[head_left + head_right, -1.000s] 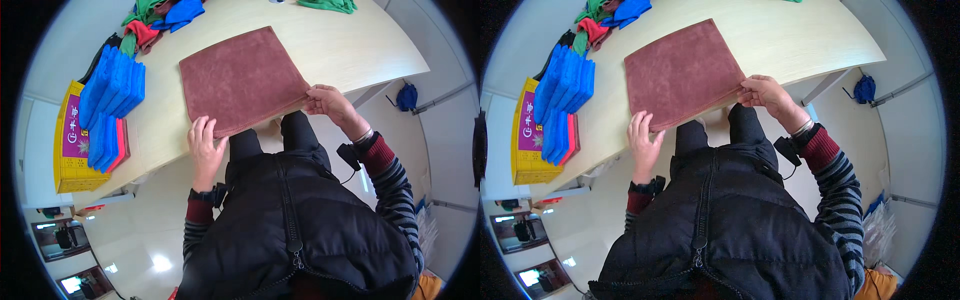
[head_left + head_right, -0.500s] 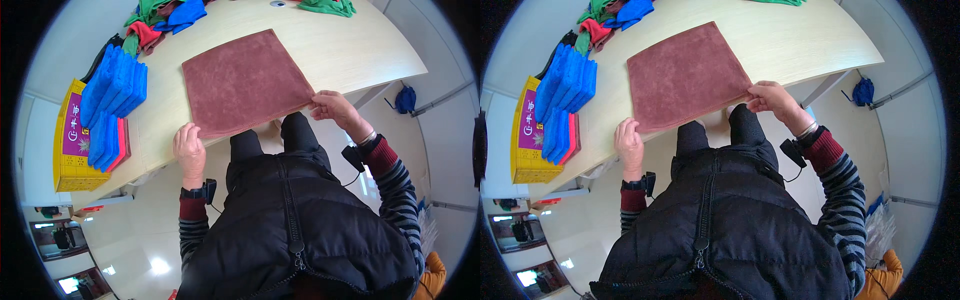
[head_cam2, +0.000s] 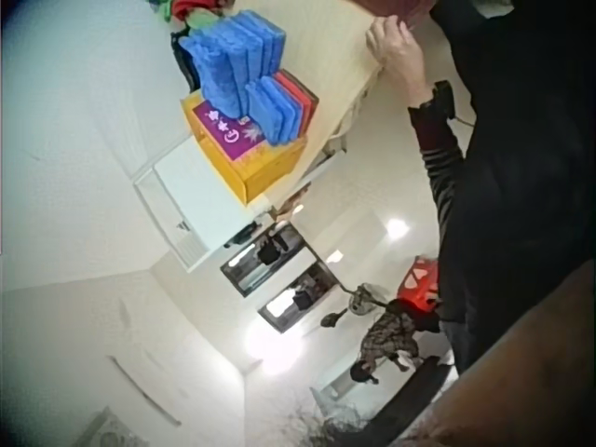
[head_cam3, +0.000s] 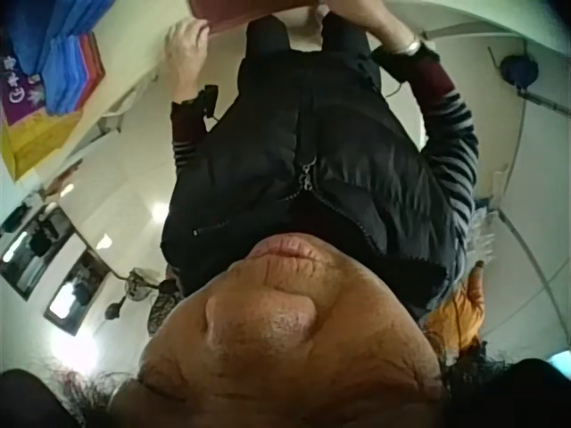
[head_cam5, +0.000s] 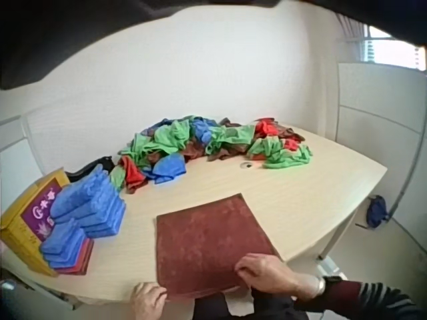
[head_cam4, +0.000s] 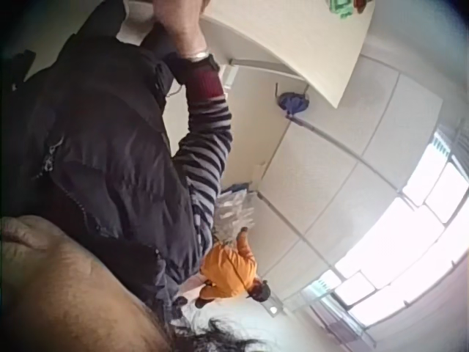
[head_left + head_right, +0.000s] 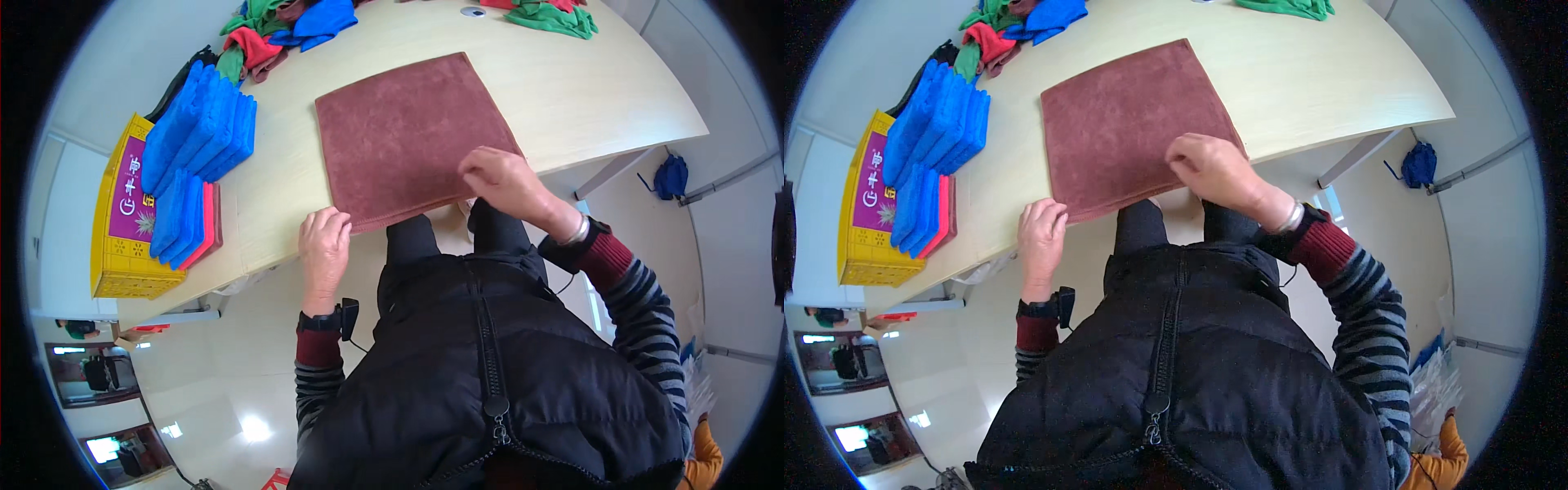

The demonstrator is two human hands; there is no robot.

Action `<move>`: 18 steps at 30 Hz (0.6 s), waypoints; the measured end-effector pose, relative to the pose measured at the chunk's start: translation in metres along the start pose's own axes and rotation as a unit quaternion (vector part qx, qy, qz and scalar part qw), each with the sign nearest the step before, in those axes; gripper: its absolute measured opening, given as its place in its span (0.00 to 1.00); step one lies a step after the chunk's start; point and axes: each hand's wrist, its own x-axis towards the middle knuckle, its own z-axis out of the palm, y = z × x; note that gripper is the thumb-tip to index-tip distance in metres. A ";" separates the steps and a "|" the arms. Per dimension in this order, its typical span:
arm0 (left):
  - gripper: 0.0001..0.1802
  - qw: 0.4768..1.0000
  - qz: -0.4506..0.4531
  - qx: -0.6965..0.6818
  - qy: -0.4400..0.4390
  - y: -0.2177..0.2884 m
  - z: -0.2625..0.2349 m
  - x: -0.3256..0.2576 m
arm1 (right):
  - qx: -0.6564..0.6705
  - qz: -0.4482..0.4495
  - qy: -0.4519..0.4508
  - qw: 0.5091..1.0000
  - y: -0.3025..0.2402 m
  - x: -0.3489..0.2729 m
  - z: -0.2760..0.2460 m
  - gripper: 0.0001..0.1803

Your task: Folding various colored cloths and stacking them on a workspace table.

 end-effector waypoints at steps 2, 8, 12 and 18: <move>0.11 1.000 0.018 0.021 0.004 0.004 -0.002 0.000 | -0.013 -0.046 -0.077 0.996 -0.004 0.021 0.011 0.10; 0.05 0.996 0.066 0.060 -0.027 -0.001 -0.003 0.004 | -0.070 -0.126 -0.159 0.977 -0.009 0.066 0.053 0.17; 0.04 0.999 0.017 0.014 -0.034 -0.006 -0.007 0.013 | -0.103 -0.174 -0.147 0.968 -0.030 0.061 0.092 0.23; 0.10 0.998 -0.016 -0.054 -0.001 -0.082 0.013 0.119 | -0.172 -0.214 -0.114 0.955 -0.044 0.050 0.110 0.16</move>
